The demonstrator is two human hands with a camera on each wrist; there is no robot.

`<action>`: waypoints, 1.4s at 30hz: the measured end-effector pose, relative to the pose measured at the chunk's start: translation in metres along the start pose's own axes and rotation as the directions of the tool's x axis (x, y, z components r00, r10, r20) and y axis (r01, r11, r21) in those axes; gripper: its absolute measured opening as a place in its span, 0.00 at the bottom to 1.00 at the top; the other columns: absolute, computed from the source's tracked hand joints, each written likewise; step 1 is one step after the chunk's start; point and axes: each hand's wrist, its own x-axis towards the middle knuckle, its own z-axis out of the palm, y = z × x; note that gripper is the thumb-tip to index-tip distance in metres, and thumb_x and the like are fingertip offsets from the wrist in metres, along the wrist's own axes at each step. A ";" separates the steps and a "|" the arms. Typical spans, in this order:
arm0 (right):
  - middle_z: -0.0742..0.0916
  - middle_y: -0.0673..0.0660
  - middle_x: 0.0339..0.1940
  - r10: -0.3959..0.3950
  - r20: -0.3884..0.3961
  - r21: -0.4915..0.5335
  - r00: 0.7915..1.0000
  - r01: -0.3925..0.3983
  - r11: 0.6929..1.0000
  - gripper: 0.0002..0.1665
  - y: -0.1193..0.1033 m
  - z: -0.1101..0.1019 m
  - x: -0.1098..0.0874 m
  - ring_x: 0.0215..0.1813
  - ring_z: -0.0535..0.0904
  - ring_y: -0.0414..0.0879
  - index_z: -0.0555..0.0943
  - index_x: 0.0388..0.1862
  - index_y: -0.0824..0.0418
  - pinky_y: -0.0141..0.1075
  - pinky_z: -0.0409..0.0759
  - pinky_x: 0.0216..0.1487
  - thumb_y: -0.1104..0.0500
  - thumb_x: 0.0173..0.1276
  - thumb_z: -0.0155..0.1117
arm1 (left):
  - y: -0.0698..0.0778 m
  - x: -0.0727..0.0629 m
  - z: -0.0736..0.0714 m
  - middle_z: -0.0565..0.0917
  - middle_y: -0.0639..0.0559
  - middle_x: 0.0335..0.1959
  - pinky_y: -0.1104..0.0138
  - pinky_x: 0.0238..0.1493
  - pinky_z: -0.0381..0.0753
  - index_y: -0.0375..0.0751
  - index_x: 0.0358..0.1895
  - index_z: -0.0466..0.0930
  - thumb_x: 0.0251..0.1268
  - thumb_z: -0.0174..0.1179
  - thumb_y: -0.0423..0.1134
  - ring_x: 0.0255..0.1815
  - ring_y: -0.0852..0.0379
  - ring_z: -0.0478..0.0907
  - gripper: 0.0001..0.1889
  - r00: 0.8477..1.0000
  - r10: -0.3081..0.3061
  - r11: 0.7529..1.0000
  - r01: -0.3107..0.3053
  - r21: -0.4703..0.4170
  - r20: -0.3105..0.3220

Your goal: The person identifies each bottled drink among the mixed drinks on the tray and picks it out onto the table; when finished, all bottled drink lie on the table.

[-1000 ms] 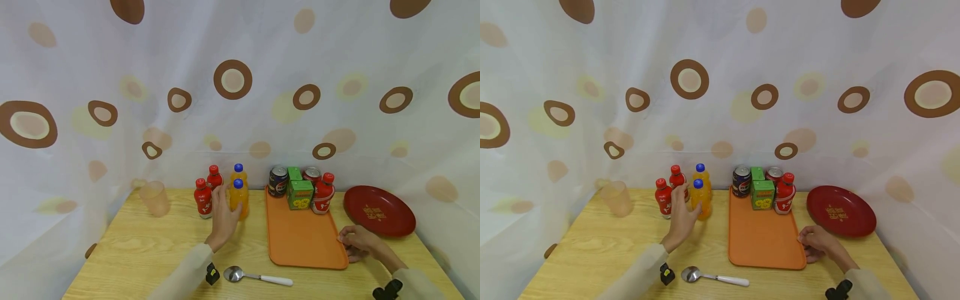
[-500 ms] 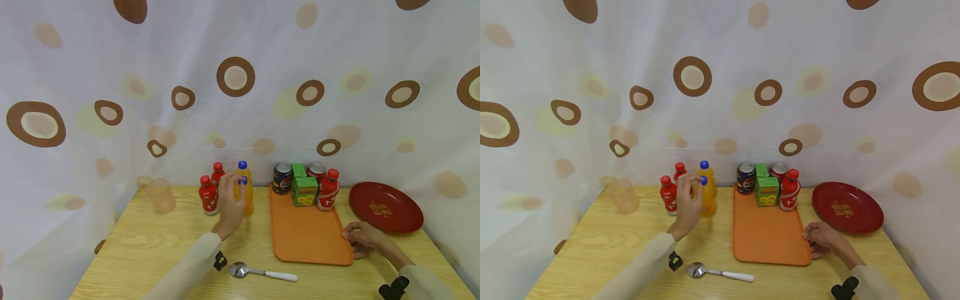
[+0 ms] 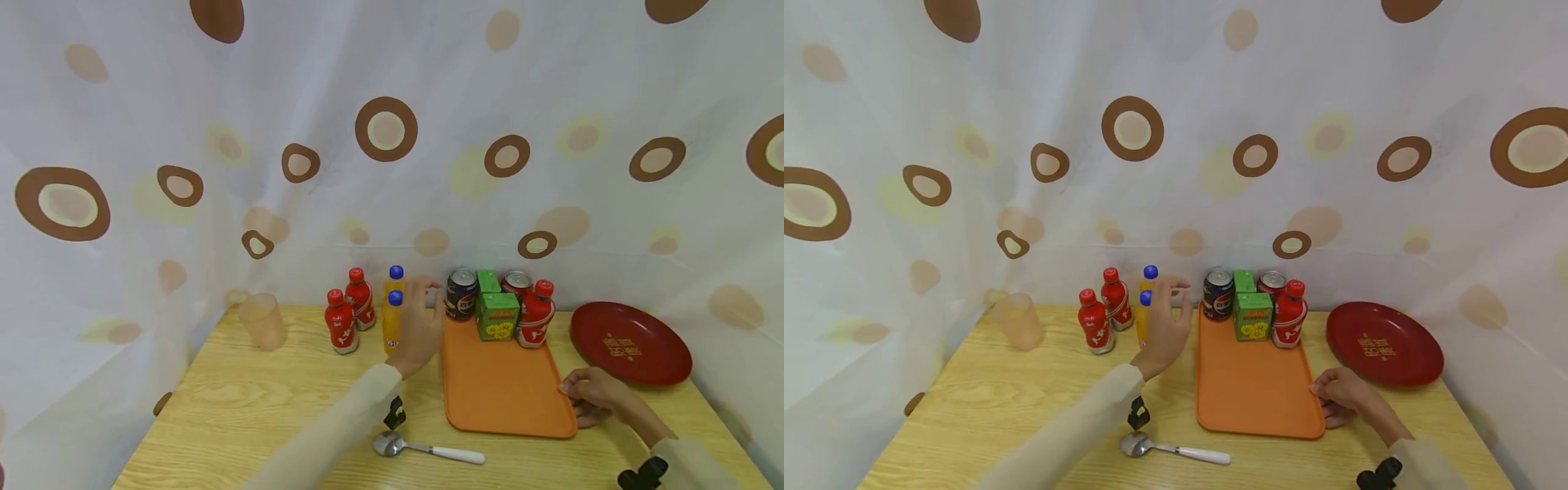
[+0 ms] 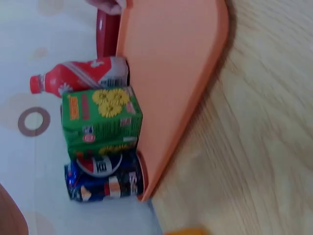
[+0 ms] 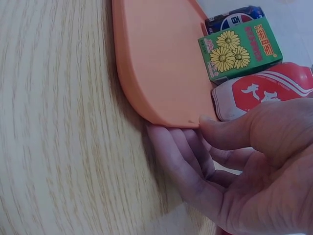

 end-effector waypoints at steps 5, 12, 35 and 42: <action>0.83 0.54 0.29 0.008 -0.004 0.010 1.000 -0.008 1.000 0.10 0.000 -0.001 -0.001 0.27 0.84 0.44 0.77 0.46 0.70 0.38 0.89 0.32 0.62 0.81 0.55 | 0.007 -0.002 0.028 0.75 0.42 0.53 0.61 0.52 0.82 0.36 0.55 0.73 0.78 0.54 0.27 0.50 0.45 0.75 0.09 0.996 -0.011 0.999 0.016 -0.049 0.093; 0.84 0.54 0.29 0.014 0.003 0.012 1.000 -0.014 1.000 0.10 0.001 -0.001 0.001 0.28 0.85 0.43 0.78 0.46 0.70 0.38 0.89 0.33 0.62 0.81 0.56 | 0.016 0.000 0.057 0.74 0.42 0.57 0.63 0.56 0.84 0.36 0.60 0.72 0.80 0.53 0.30 0.55 0.46 0.77 0.11 0.974 -0.051 0.977 0.095 -0.189 0.221; 0.83 0.54 0.26 -0.057 -0.037 -0.024 0.998 0.056 0.998 0.11 0.004 0.003 -0.002 0.27 0.83 0.45 0.79 0.43 0.70 0.41 0.89 0.30 0.62 0.81 0.56 | 0.030 0.016 0.150 0.77 0.53 0.69 0.67 0.67 0.76 0.53 0.81 0.60 0.68 0.72 0.50 0.64 0.59 0.77 0.42 0.832 -0.138 0.980 0.036 0.197 0.537; 0.83 0.55 0.26 -0.052 -0.036 -0.029 0.998 0.051 0.998 0.11 0.003 0.001 -0.003 0.27 0.83 0.45 0.79 0.43 0.70 0.41 0.89 0.31 0.62 0.81 0.56 | 0.026 0.019 0.162 0.77 0.61 0.72 0.62 0.70 0.71 0.60 0.83 0.53 0.65 0.74 0.52 0.69 0.63 0.75 0.48 0.809 -0.124 0.937 -0.095 0.336 0.575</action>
